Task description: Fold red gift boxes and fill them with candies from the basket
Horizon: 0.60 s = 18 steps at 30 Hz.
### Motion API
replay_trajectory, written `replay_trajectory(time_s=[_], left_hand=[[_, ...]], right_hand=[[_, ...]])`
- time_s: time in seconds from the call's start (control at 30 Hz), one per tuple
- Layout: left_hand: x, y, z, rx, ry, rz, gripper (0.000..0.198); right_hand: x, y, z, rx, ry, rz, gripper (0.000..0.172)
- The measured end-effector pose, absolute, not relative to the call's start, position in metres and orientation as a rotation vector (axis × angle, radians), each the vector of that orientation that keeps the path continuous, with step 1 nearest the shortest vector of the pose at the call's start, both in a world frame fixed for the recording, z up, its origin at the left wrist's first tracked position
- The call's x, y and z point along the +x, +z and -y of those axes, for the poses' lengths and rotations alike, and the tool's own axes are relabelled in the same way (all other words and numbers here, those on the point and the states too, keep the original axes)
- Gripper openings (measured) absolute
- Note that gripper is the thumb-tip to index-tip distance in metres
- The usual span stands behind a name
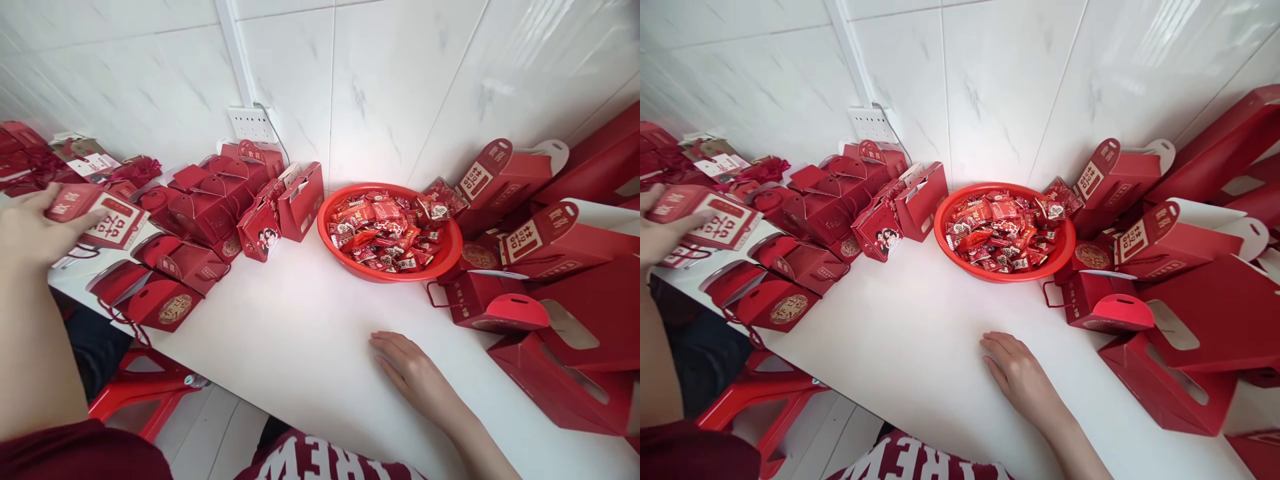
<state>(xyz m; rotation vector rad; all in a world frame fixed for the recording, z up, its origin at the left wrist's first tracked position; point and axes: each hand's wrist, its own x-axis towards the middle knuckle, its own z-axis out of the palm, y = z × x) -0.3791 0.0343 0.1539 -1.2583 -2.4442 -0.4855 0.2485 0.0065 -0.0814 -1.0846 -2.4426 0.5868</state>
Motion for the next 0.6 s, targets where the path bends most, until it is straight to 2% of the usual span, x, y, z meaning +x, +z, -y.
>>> replay_trajectory(time_s=[0.13, 0.4, 0.6], left_hand=[[-0.395, 0.14, -0.051, -1.403, -0.353, 2.515, 0.103], [-0.402, 0.108, -0.055, -1.512, -0.394, 2.54, 0.113], [-0.413, 0.096, -0.061, -1.593, -0.41, 2.511, 0.089]], right_hand=[[0.248, -0.081, -0.007, -1.082, 0.601, 2.425, 0.029], [0.249, -0.083, -0.008, -1.085, 0.618, 2.421, 0.03], [0.249, -0.081, -0.008, -1.102, 0.645, 2.442, 0.03]])
